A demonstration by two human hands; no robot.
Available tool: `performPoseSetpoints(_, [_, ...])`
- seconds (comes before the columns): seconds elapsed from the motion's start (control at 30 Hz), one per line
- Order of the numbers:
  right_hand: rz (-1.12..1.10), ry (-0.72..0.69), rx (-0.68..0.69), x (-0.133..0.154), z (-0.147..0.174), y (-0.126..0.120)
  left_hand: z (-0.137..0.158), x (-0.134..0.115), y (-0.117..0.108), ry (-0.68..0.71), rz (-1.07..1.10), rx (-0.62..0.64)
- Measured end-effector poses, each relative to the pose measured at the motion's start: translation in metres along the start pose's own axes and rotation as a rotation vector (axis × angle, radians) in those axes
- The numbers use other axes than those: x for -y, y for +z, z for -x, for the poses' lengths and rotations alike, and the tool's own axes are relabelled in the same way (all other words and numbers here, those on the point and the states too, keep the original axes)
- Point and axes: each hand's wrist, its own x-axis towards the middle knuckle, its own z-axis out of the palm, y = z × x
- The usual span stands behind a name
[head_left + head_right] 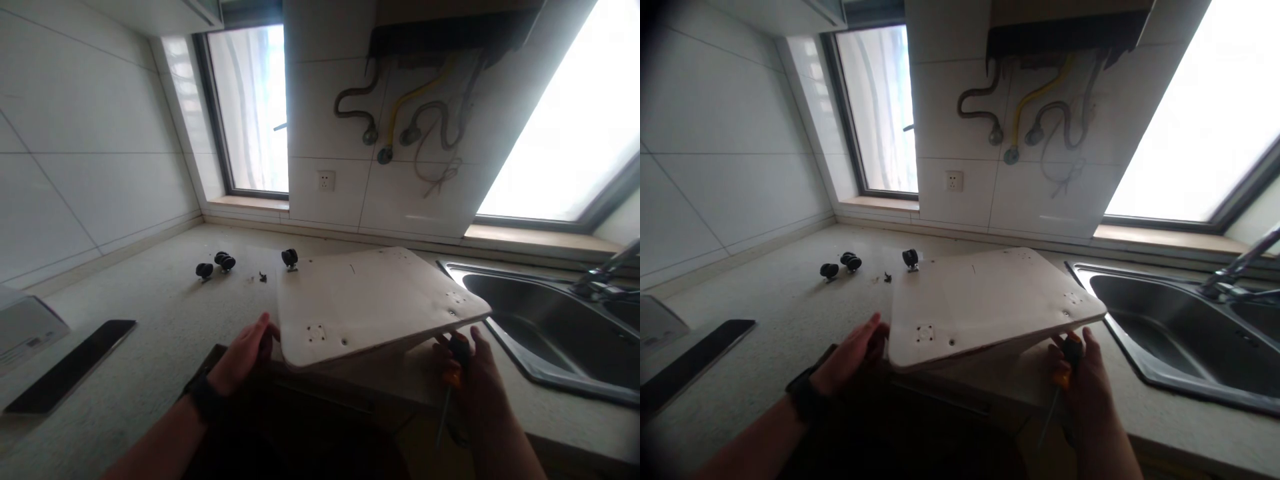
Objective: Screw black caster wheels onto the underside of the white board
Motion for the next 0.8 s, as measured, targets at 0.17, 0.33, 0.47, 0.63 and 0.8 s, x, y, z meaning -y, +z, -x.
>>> performPoseSetpoints(0.17, [-0.005,0.002,-0.001,0.001,-0.001,-0.003,0.013,0.037,-0.063,0.231,-0.671,-0.319])
performPoseSetpoints(0.33, [0.007,0.014,-0.03,0.002,0.0,-0.001,0.041,0.086,-0.114,0.332,-1.037,-0.334])
performPoseSetpoints(0.47, [0.045,0.03,-0.067,0.004,0.001,-0.001,0.055,0.102,-0.124,0.273,-1.035,-0.389])
performPoseSetpoints(0.63, [0.065,0.104,-0.053,0.008,0.001,-0.001,0.05,0.097,-0.117,0.217,-1.023,-0.435])
performPoseSetpoints(0.8, [0.101,0.058,-0.124,0.007,-0.001,0.002,0.047,0.093,-0.112,0.24,-1.073,-0.388])
